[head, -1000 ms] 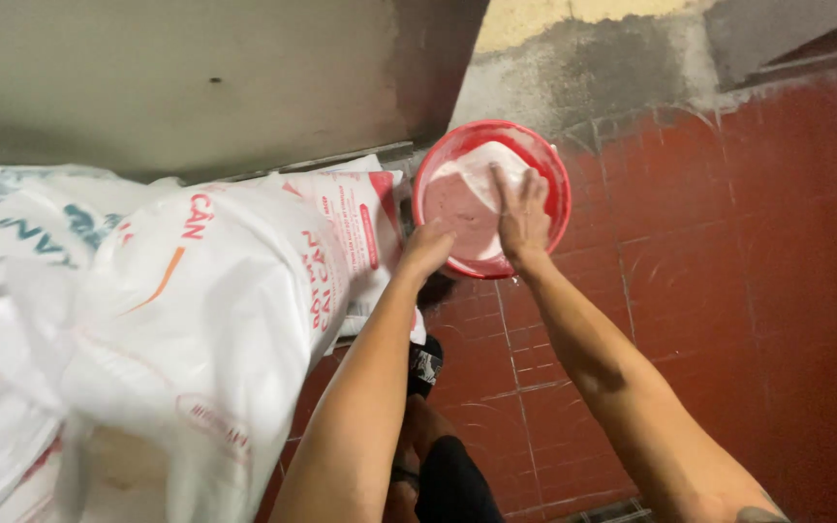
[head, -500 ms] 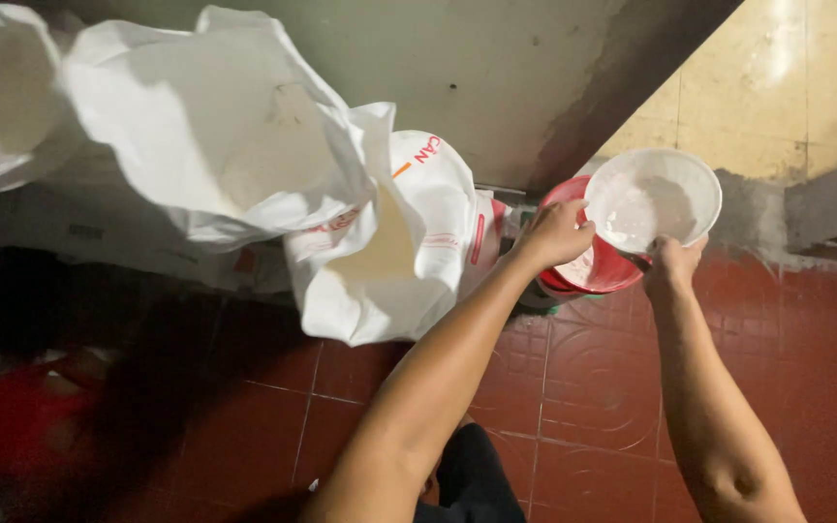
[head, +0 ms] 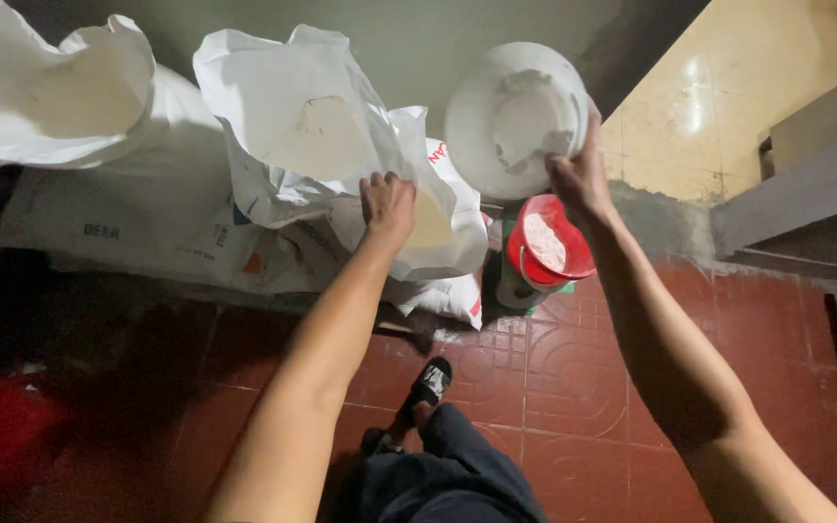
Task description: The person scoops flour from a large sack into a red bucket using a white scoop, then carries the bucket to a large industrial mixer and pours the flour into it. The person repeats this process multiple times, returning to the sack to refill the bucket and then pouring it into the mixer.
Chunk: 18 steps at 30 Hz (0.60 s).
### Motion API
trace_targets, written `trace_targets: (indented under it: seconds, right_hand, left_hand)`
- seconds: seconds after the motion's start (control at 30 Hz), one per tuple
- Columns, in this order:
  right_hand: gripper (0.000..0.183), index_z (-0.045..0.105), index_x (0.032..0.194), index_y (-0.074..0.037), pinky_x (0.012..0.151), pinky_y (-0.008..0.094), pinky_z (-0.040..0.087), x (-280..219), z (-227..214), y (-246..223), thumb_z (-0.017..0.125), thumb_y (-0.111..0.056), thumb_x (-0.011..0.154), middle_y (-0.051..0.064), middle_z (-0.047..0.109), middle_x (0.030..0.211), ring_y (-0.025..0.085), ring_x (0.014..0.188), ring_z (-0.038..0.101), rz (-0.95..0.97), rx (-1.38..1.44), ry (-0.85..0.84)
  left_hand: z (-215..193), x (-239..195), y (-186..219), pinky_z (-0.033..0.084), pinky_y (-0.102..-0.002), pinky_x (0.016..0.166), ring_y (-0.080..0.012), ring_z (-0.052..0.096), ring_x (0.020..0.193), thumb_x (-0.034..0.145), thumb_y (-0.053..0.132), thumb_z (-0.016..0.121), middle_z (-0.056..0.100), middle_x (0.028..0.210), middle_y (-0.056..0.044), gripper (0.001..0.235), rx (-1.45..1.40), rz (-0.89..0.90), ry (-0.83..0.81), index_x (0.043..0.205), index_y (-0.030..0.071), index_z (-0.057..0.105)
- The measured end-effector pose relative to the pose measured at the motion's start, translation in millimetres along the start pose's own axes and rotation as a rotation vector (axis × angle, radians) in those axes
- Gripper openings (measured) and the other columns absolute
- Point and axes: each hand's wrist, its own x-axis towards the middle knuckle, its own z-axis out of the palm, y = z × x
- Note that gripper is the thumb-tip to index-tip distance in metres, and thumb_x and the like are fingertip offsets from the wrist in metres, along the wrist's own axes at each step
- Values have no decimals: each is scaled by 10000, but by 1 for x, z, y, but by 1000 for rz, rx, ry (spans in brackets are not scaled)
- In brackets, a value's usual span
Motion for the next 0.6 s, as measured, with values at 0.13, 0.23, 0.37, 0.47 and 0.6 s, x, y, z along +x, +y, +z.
trace_targets:
  seconds: [0.13,0.23,0.37,0.47,0.6]
  right_hand:
    - [1012,217,1636,-173,913,573,535,-7,44,-68,546,123,726,335,467,1364,539,1140,555,-557,-581,0]
    - [925,299,1610,-260,859,590,561,-14,73,-90,483,108,781,293,509,1317,524,1001,632,-241,-717,-160]
    - [835,329,1596,-291,771,590,565,-11,118,-76,523,28,849,244,535,1236,488,936,668,-168,-934,-401]
    - [897,281,1579,-243,769,547,587,-16,167,-25,591,-16,768,265,495,1304,467,979,663,-151,-972,-553]
    - [784,212,1651,-219,840,537,572,-1,225,86,544,-104,951,308,456,1415,473,979,676,-20,-1054,-689]
  left_hand:
    - [3,20,-35,553,-496,836,-376,692,978,939,116,633,704,1037,-173,124,-206,-49,164,988,67,736]
    - [-25,27,-61,557,-507,773,-421,698,904,879,138,661,716,970,-216,129,-286,-196,234,909,46,746]
    - [-74,8,-96,577,-505,745,-435,724,831,915,141,687,728,889,-255,147,-398,-304,295,868,13,745]
    - [-96,-8,-111,542,-541,650,-468,690,724,889,129,713,706,785,-262,138,-444,-286,417,844,2,741]
    - [-109,-19,-142,533,-529,646,-462,682,736,895,141,734,696,780,-257,187,-501,-261,416,793,-15,725]
